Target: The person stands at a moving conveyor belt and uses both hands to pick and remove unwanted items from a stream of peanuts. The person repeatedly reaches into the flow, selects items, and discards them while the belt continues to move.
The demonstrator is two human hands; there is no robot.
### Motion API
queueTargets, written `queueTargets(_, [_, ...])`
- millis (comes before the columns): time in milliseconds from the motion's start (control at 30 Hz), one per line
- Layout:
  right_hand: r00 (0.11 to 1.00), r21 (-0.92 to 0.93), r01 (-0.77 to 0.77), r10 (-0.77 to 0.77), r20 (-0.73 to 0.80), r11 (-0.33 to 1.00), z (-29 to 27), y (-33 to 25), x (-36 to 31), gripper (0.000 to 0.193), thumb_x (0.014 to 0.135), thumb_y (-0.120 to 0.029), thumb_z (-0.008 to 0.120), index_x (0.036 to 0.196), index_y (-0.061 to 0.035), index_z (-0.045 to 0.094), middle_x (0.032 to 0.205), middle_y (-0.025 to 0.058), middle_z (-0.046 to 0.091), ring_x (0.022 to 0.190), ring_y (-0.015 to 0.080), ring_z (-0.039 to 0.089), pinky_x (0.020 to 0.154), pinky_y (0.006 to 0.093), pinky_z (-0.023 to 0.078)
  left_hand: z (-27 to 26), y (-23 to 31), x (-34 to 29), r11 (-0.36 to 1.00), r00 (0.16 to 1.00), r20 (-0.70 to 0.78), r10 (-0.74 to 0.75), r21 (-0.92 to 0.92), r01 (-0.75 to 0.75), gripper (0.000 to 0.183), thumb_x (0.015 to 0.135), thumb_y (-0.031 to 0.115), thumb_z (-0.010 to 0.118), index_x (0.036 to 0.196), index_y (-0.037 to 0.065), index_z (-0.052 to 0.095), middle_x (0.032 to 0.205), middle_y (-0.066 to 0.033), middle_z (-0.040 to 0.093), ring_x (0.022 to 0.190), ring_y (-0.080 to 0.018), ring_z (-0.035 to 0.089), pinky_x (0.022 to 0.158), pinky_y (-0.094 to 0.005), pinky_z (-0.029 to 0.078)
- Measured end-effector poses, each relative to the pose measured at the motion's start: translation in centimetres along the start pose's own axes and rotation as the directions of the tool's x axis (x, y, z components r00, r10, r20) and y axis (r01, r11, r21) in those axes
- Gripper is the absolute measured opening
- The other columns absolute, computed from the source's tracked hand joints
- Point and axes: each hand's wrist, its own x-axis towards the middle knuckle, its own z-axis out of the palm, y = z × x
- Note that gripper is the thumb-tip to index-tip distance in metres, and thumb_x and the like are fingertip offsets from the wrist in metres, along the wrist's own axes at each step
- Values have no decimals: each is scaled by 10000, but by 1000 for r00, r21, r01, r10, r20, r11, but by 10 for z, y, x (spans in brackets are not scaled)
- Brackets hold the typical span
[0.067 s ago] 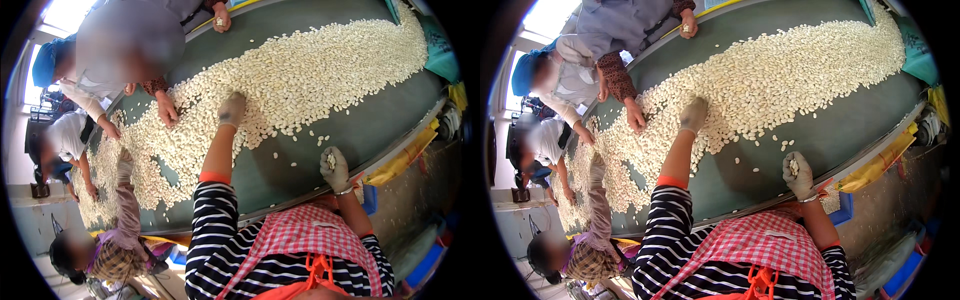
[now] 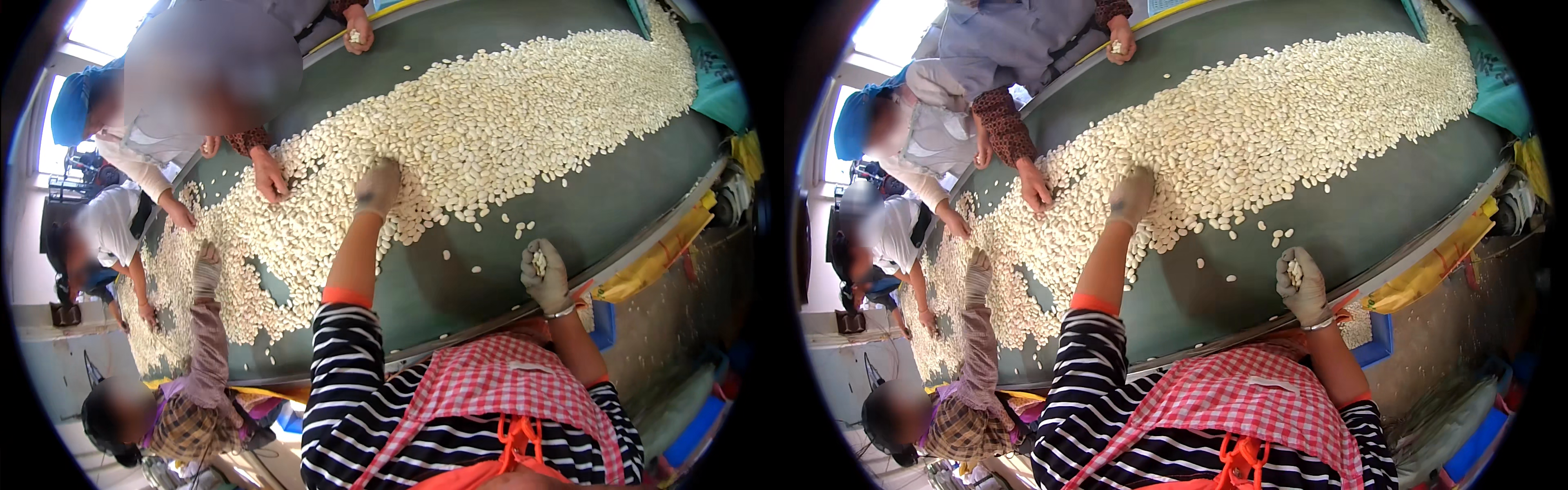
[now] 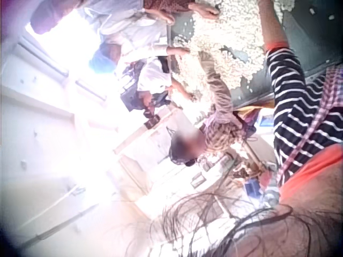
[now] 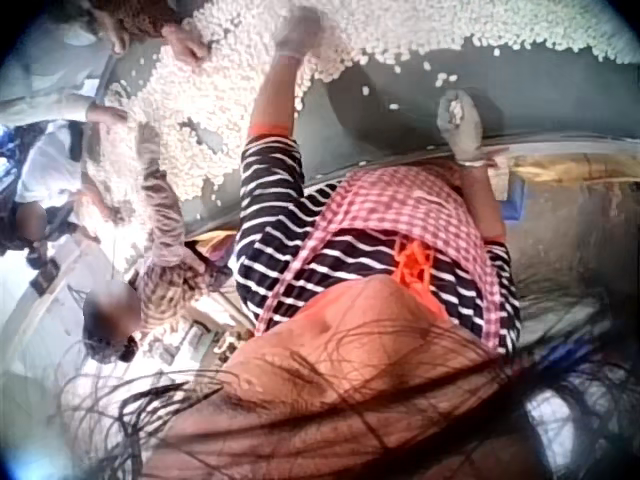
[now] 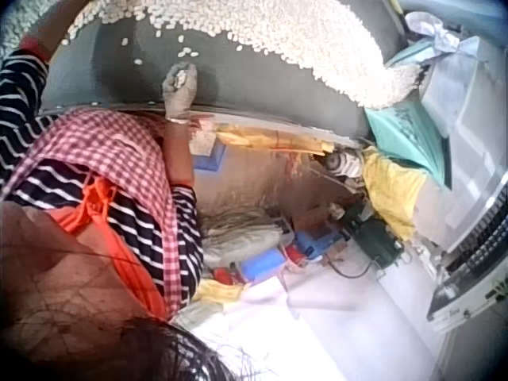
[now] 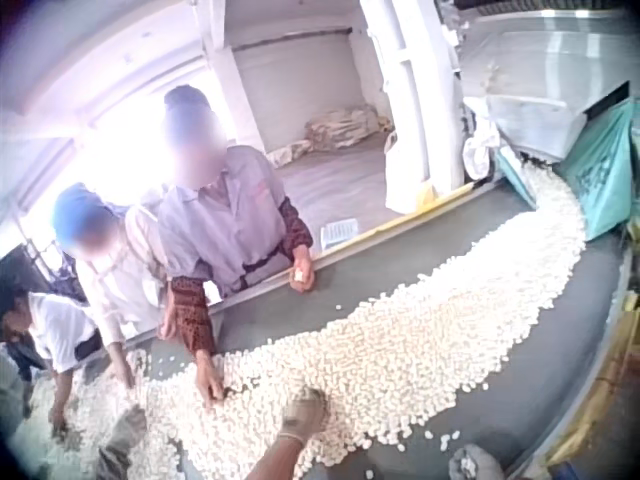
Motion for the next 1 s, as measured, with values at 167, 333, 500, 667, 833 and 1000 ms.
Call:
queueTargets(167, [1000, 39, -25, 24, 11, 999, -13, -7, 5, 230, 915, -370, 587, 832, -155, 586, 713, -8, 590, 508, 77, 485, 407, 203, 303, 39, 1, -62, 941, 977, -191, 99, -302, -154, 286, 979, 254, 415, 1092, 29, 551, 925, -125, 646, 825, -293, 667, 715, -396, 547])
queueTargets(333, [999, 283, 1, 12, -46, 959, 4, -13, 20, 183, 887, -298, 646, 912, -117, 644, 799, 21, 665, 701, 148, 646, 638, 254, 547, 22, 93, -92, -339, 999, -32, -7, -940, -32, 298, 959, 350, 480, 992, 64, 560, 894, -73, 594, 833, -192, 619, 729, -316, 519])
queueTargets(500, [936, 395, 160, -266, 229, 904, -4, -7, 60, 168, 935, -245, 540, 925, -90, 605, 840, 32, 623, 770, 184, 587, 727, 302, 505, 1, 245, -111, 238, 869, -406, 284, -848, -474, 317, 886, 358, 574, 1007, 65, 586, 1011, -91, 604, 1006, -270, 591, 907, -404, 457])
queueTargets(667, [989, 585, 101, -147, 31, 804, -11, -67, 34, 185, 970, -251, 499, 930, -93, 586, 844, 24, 598, 648, 108, 503, 525, 216, 417, -53, 288, -31, 524, 601, -621, 503, -333, -784, 480, 858, 400, 589, 1208, 76, 540, 1254, -170, 536, 1224, -407, 451, 1056, -516, 316])
queueTargets(833, [942, 555, -60, -137, 307, 830, -47, -96, 14, 248, 998, -285, 462, 938, -73, 576, 783, 29, 499, 520, 75, 363, 380, 177, 272, -62, 215, 56, 974, 932, -297, 205, -30, -224, 661, 860, 622, 502, 1405, 252, 437, 1508, -152, 320, 1396, -422, 252, 1079, -678, 110])
queueTargets(1000, [921, 499, -137, -76, 383, 856, -73, -99, 18, 260, 1004, -279, 451, 938, -58, 571, 779, 29, 469, 489, 76, 315, 357, 177, 232, -14, 135, -15, 990, 972, -211, 102, -77, -120, 646, 877, 599, 490, 1434, 287, 393, 1550, -124, 248, 1425, -437, 167, 1072, -697, 135])
